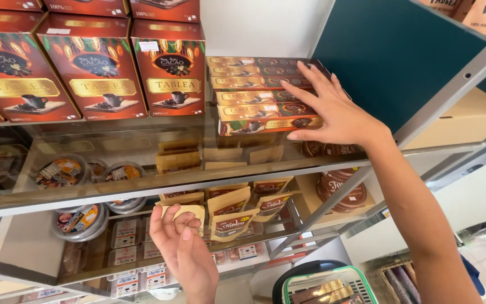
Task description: Cleaning chocolate boxes with a rag and restocking them onto a display shelf in a store.
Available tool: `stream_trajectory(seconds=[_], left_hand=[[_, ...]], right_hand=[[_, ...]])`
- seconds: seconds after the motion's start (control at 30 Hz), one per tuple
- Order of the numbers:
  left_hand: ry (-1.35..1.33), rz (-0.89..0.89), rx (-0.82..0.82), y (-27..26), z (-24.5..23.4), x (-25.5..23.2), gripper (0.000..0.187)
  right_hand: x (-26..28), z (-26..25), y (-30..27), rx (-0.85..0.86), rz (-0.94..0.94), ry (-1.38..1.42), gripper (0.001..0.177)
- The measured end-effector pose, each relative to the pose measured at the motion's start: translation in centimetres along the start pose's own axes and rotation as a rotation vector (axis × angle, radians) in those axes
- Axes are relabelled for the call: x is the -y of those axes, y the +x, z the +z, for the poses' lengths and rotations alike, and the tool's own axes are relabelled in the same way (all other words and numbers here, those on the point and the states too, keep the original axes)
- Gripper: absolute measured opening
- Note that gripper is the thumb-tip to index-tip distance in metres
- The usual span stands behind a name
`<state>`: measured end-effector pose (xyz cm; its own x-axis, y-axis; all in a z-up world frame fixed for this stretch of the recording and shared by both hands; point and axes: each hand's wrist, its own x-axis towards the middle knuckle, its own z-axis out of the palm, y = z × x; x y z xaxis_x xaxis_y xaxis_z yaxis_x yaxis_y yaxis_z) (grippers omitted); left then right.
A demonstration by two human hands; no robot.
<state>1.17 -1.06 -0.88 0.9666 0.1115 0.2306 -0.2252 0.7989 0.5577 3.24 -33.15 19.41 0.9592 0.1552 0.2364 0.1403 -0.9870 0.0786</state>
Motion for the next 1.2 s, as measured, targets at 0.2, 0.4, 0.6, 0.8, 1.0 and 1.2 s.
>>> stream_trajectory(seconds=[0.2, 0.4, 0.6, 0.8, 1.0, 1.2], left_hand=[[-0.005, -0.015, 0.045, 0.0, 0.2, -0.2, 0.068], [-0.008, -0.037, 0.057, 0.0, -0.5, 0.2, 0.067], [-0.043, -0.052, 0.093, -0.1, -0.8, 0.5, 0.064], [-0.04, -0.089, 0.085, -0.7, -0.4, 0.5, 0.063], [-0.048, -0.098, 0.011, -0.6, -1.0, -0.1, 0.059], [-0.051, -0.085, 0.003, -0.6, -1.2, 0.0, 0.057]], right_hand=[[-0.3, 0.8, 0.9, 0.057, 0.163, 0.042, 0.096], [0.1, 1.0, 1.0, 0.003, 0.157, 0.005, 0.094], [-0.3, 1.8, 0.7, -0.052, 0.117, -0.041, 0.092], [-1.0, 1.8, -0.2, -0.188, 0.08, 0.055, 0.083], [-0.6, 1.1, -0.5, -0.398, 0.002, 0.046, 0.077], [0.0, 1.9, 0.8, -0.184, 0.032, -0.115, 0.096]])
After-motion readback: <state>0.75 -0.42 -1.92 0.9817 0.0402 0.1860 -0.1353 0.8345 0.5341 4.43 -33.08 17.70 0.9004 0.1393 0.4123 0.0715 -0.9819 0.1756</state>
